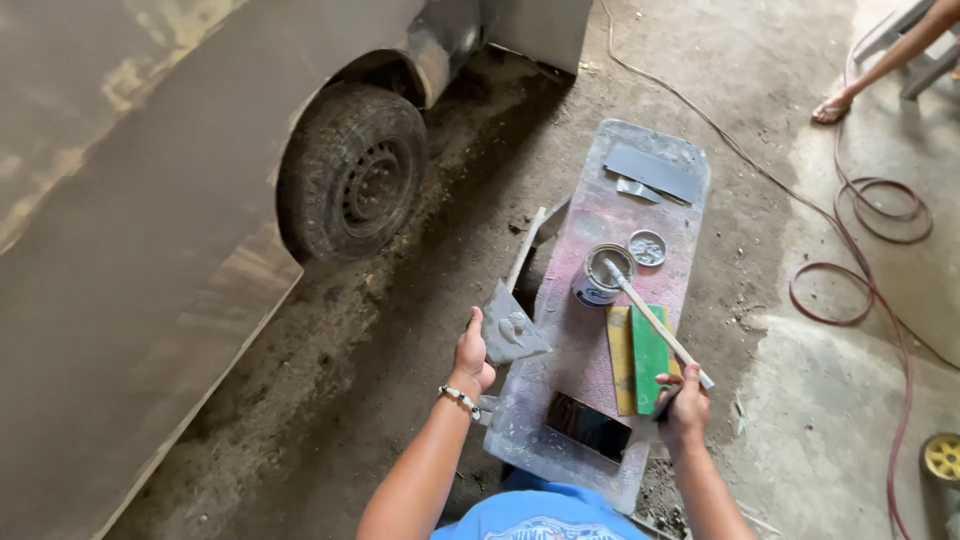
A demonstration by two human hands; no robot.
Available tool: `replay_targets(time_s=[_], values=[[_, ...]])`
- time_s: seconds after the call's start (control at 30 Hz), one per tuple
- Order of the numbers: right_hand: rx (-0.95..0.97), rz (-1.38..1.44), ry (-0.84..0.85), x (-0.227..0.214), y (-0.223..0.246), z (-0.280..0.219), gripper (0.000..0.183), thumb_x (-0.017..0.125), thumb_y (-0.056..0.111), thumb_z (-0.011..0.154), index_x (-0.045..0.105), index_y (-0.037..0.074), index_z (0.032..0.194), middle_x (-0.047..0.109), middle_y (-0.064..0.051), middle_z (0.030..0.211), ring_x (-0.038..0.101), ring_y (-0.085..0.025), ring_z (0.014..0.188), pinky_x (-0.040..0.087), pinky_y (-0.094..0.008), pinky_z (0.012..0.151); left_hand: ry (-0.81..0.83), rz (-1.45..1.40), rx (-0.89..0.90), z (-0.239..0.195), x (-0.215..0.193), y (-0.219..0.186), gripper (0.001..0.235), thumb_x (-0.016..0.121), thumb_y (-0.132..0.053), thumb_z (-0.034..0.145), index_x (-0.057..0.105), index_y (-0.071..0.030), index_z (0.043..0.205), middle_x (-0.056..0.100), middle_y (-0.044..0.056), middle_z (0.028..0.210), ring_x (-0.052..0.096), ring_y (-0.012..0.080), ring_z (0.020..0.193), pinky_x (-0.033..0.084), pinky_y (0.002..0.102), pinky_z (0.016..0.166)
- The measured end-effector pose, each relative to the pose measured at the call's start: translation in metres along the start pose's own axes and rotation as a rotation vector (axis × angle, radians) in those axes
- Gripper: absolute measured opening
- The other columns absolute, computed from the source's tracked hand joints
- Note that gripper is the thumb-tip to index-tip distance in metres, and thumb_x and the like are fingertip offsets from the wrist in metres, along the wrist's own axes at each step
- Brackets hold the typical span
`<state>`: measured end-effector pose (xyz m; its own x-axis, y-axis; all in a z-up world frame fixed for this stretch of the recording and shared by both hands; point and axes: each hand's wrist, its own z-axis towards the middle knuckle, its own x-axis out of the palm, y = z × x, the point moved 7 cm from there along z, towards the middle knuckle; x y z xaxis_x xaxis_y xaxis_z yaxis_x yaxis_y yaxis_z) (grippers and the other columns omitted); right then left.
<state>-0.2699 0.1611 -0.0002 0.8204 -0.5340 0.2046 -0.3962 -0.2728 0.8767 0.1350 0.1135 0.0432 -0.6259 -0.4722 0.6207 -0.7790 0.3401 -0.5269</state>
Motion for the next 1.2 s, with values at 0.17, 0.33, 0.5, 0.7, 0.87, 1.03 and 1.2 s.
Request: replay_targets(time_s=[0.17, 0.33, 0.5, 0.7, 0.87, 1.03, 1.2], values=[[0.236, 0.013, 0.115, 0.028, -0.018, -0.036, 0.067, 0.042, 0.072, 0.097, 0.065, 0.016, 0.125, 0.063, 0.000, 0.072, 0.044, -0.010, 0.045, 0.035, -0.026, 0.040, -0.004, -0.032, 0.059, -0.031, -0.031, -0.019, 0.065, 0.055, -0.054, 0.098, 0.062, 0.001, 0.132, 0.070, 0.012, 0.126, 0.069, 0.0263, 0.113, 0.056, 0.045, 0.100], [0.533, -0.081, 0.307, 0.073, -0.080, -0.102, 0.080, 0.045, 0.086, 0.088, 0.067, 0.011, 0.104, 0.062, 0.001, 0.066, 0.043, -0.010, 0.042, 0.029, -0.025, 0.036, -0.084, -0.088, 0.081, -0.092, -0.074, -0.047, 0.064, 0.057, -0.054, 0.098, 0.063, 0.001, 0.131, 0.070, 0.013, 0.125, 0.070, 0.0282, 0.112, 0.057, 0.047, 0.098], [0.811, -0.296, 0.525, 0.118, -0.141, -0.187, 0.076, 0.050, 0.083, 0.078, 0.063, 0.010, 0.093, 0.062, -0.002, 0.064, 0.055, -0.018, 0.051, 0.045, -0.035, 0.048, -0.153, -0.173, 0.202, -0.164, -0.132, -0.064, 0.059, 0.058, -0.050, 0.097, 0.064, -0.002, 0.130, 0.070, 0.009, 0.124, 0.066, 0.0242, 0.111, 0.056, 0.046, 0.097], [1.057, -0.503, 0.681, 0.163, -0.165, -0.290, 0.054, 0.064, 0.066, 0.076, 0.067, 0.015, 0.095, 0.068, -0.008, 0.075, 0.065, -0.027, 0.069, 0.056, -0.061, 0.069, -0.224, -0.240, 0.346, -0.244, -0.221, -0.063, 0.059, 0.058, -0.048, 0.100, 0.066, 0.002, 0.129, 0.070, 0.011, 0.126, 0.065, 0.0229, 0.113, 0.053, 0.041, 0.099], [1.041, -0.461, 0.959, 0.194, -0.214, -0.308, 0.030, 0.070, 0.026, 0.082, 0.070, 0.012, 0.109, 0.074, -0.008, 0.100, 0.071, -0.028, 0.093, 0.058, -0.051, 0.089, -0.377, -0.408, 0.432, -0.323, -0.278, -0.076, 0.055, 0.058, -0.046, 0.097, 0.064, -0.002, 0.130, 0.069, 0.010, 0.126, 0.066, 0.0243, 0.115, 0.053, 0.044, 0.100], [0.950, -0.590, 0.936, 0.228, -0.225, -0.333, 0.037, 0.065, 0.012, 0.082, 0.071, 0.024, 0.116, 0.075, -0.007, 0.097, 0.072, -0.025, 0.090, 0.057, -0.053, 0.088, -0.458, -0.582, 0.547, -0.375, -0.336, -0.064, 0.058, 0.060, -0.046, 0.097, 0.064, 0.002, 0.130, 0.070, 0.012, 0.127, 0.066, 0.0266, 0.116, 0.053, 0.045, 0.100], [1.129, -0.656, 0.988, 0.257, -0.253, -0.348, 0.036, 0.066, 0.039, 0.091, 0.069, 0.006, 0.106, 0.074, -0.012, 0.096, 0.073, -0.030, 0.084, 0.059, -0.051, 0.083, -0.545, -0.691, 0.685, -0.422, -0.346, -0.065, 0.057, 0.057, -0.046, 0.098, 0.062, -0.001, 0.132, 0.069, 0.009, 0.129, 0.066, 0.0240, 0.117, 0.051, 0.045, 0.102]])
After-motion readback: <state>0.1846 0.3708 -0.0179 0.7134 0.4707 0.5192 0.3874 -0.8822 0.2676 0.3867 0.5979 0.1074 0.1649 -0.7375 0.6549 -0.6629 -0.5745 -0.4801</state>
